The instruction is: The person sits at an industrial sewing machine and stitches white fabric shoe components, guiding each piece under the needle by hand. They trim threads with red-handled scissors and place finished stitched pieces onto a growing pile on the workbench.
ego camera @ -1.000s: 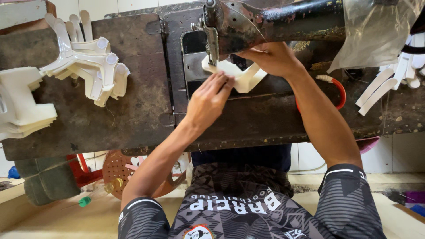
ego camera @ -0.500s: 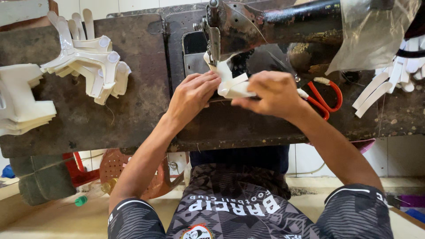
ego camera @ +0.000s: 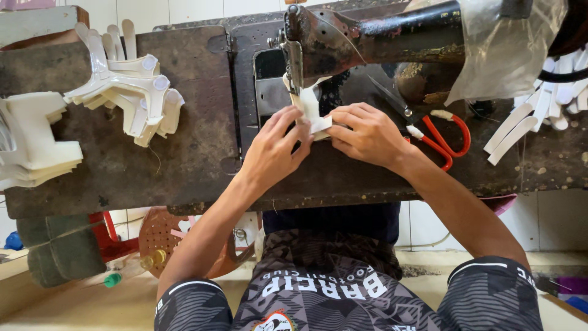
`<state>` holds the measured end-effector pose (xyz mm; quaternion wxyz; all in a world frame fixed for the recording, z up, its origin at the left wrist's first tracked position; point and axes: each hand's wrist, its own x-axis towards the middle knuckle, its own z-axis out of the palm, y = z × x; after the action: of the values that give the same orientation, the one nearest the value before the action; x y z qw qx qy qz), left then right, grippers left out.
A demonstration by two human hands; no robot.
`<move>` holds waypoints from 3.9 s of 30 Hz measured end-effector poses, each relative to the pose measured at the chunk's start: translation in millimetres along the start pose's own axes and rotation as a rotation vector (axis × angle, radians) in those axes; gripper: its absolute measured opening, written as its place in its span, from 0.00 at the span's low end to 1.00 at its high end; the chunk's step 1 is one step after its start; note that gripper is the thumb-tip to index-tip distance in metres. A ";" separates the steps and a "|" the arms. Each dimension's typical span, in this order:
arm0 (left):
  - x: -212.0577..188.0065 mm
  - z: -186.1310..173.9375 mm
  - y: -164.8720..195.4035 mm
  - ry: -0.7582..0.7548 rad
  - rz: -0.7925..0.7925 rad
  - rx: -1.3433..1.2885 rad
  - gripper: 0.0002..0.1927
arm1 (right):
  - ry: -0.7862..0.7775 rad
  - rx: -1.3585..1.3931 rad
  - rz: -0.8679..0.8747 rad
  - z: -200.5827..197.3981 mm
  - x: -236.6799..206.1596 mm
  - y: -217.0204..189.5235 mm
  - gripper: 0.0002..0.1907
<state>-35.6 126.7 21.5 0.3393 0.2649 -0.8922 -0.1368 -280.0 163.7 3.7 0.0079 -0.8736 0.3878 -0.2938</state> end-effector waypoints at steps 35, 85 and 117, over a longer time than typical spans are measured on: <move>4.2 25.2 -10.7 -0.064 -0.170 0.094 0.22 | 0.051 -0.016 0.125 -1.7 6.4 3.5 0.15; 21.0 8.1 -65.4 -0.052 -0.277 -0.158 0.24 | 0.180 0.867 0.862 43.7 37.9 73.7 0.10; 4.3 16.1 -11.0 0.066 -0.295 0.182 0.11 | 0.203 1.030 0.652 32.3 45.8 55.8 0.06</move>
<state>-45.1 116.3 7.3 0.3193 0.4267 -0.8408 -0.0951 -276.7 86.5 -13.3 0.4811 -0.5618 0.4419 -0.5076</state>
